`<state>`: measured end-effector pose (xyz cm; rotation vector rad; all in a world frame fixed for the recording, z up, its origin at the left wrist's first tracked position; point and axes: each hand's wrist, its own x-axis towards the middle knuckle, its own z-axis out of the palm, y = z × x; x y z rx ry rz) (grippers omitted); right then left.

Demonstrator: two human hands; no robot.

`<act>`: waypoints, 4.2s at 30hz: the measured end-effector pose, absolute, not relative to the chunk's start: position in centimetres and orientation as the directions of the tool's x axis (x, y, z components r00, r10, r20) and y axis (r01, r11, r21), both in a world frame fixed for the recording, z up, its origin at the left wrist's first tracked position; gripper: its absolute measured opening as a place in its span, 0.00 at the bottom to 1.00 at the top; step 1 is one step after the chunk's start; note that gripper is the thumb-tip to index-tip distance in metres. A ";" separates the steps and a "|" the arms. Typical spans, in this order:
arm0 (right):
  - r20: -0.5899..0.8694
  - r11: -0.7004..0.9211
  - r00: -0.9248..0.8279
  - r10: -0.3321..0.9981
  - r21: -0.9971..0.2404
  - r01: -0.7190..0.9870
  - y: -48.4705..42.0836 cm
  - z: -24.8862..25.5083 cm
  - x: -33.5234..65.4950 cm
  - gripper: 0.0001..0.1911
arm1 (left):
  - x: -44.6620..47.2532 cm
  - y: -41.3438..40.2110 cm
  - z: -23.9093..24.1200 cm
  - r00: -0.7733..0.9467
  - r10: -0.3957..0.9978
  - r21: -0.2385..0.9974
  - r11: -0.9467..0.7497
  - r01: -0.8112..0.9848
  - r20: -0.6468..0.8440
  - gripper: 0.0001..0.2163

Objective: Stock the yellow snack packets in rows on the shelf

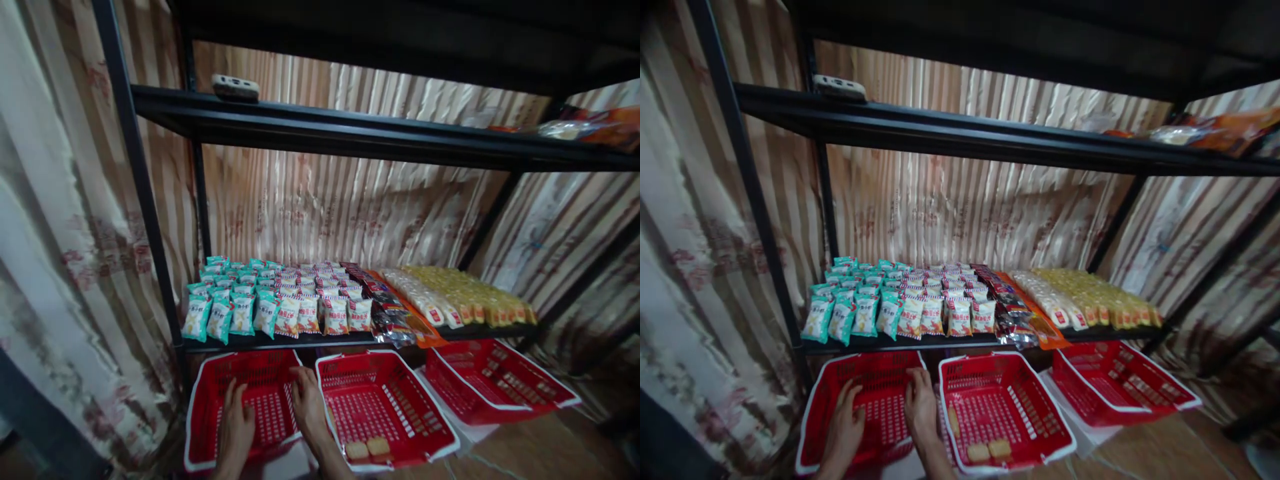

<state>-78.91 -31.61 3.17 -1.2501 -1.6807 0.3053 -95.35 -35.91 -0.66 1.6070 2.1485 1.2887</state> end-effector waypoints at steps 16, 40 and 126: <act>0.587 0.482 -0.071 0.806 -0.583 0.655 -28.5 7.5 -86.4 0.17 | -103.4 -35.0 2.0 -0.250 0.900 0.773 -0.136 0.620 0.358 0.16; 0.483 0.218 0.505 0.715 -0.841 0.495 -18.0 0.9 -78.6 0.19 | -92.9 -24.2 2.9 0.204 0.835 0.508 -0.485 0.712 0.511 0.17; 0.430 0.105 0.235 0.872 -0.633 0.767 -15.6 5.2 -74.8 0.18 | -89.2 -22.2 -1.2 0.270 0.828 0.408 -0.493 0.769 0.492 0.24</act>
